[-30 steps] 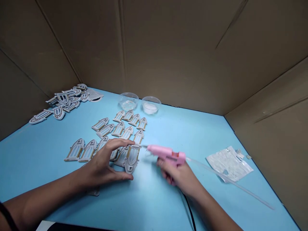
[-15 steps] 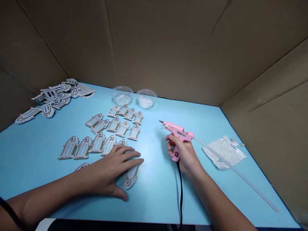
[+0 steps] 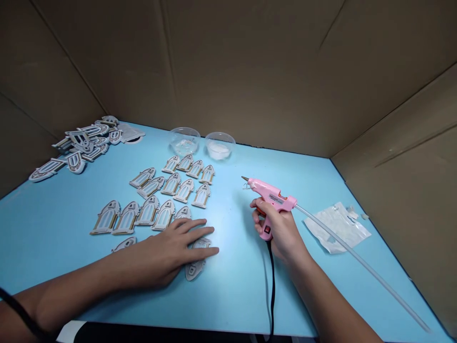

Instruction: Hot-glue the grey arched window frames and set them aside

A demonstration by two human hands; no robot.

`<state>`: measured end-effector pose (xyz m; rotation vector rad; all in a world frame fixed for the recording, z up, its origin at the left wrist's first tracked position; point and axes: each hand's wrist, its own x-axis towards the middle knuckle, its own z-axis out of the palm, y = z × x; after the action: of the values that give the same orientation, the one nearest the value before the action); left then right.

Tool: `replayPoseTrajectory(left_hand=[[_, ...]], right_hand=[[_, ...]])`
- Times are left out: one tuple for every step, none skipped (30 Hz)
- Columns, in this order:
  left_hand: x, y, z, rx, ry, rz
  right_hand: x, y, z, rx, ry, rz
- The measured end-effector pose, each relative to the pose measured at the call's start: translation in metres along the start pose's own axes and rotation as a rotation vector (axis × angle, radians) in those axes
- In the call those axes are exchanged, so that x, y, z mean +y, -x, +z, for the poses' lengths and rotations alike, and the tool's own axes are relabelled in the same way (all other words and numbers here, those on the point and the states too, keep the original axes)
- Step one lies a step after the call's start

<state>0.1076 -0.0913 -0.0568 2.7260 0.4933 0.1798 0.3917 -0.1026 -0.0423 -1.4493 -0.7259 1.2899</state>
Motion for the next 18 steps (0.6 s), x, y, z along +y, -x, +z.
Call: replayPoseTrajectory(left_hand=[[0.0023, -0.0011, 0.0028, -0.006, -0.02, -0.015], [0.0034, -0.0021, 0.0049, 0.005, -0.036, -0.038], [0.0033, -0.0028, 0.006, 0.025, -0.048, -0.067], [0.0022, -0.0032, 0.0062, 0.046, -0.059, -0.103], [0.0005, -0.0031, 0.0056, 0.062, -0.067, -0.143], [-0.0014, -0.0028, 0.0044, 0.076, -0.071, -0.179], [-0.0031, -0.0022, 0.0027, 0.085, -0.068, -0.205], [-0.0044, -0.0015, 0.0009, 0.087, -0.057, -0.221], [-0.005, -0.0006, -0.0009, 0.082, -0.037, -0.225], [-0.0051, 0.0002, -0.0022, 0.074, -0.013, -0.222], [-0.0048, 0.001, -0.0029, 0.064, 0.011, -0.214], [-0.0043, 0.0015, -0.003, 0.057, 0.029, -0.208], [-0.0038, 0.0016, -0.0023, 0.056, 0.038, -0.205], [-0.0036, 0.0014, -0.001, 0.06, 0.037, -0.205], [-0.0036, 0.0009, 0.0006, 0.069, 0.027, -0.206], [-0.0039, 0.0001, 0.0022, 0.083, 0.012, -0.209], [-0.0045, -0.0007, 0.0033, 0.099, -0.002, -0.213], [-0.005, -0.0015, 0.0038, 0.119, -0.015, -0.217]], right_hand=[[0.0004, -0.0004, 0.0001, -0.001, 0.001, 0.0], [0.0008, -0.0007, 0.0001, -0.001, 0.0, -0.003], [0.0012, -0.001, 0.0, -0.003, -0.001, -0.007], [0.0016, -0.0012, -0.0002, -0.001, -0.004, -0.015], [0.0018, -0.0013, -0.0006, 0.005, -0.011, -0.028], [0.0018, -0.0013, -0.0009, 0.013, -0.019, -0.041], [0.0016, -0.0013, -0.0013, 0.02, -0.024, -0.051], [0.0014, -0.0013, -0.0017, 0.027, -0.028, -0.058], [0.0011, -0.0013, -0.002, 0.032, -0.031, -0.061], [0.0007, -0.0012, -0.0022, 0.034, -0.03, -0.055], [0.0004, -0.0013, -0.0024, 0.031, -0.025, -0.044], [0.0001, -0.0013, -0.0024, 0.029, -0.019, -0.035], [-0.0001, -0.0014, -0.0024, 0.028, -0.013, -0.029], [-0.0002, -0.0015, -0.0023, 0.029, -0.009, -0.029], [-0.0003, -0.0015, -0.0022, 0.03, -0.007, -0.035], [-0.0004, -0.0015, -0.002, 0.031, -0.007, -0.043], [-0.0006, -0.0015, -0.0017, 0.033, -0.009, -0.052], [-0.0009, -0.0014, -0.0014, 0.033, -0.009, -0.056]])
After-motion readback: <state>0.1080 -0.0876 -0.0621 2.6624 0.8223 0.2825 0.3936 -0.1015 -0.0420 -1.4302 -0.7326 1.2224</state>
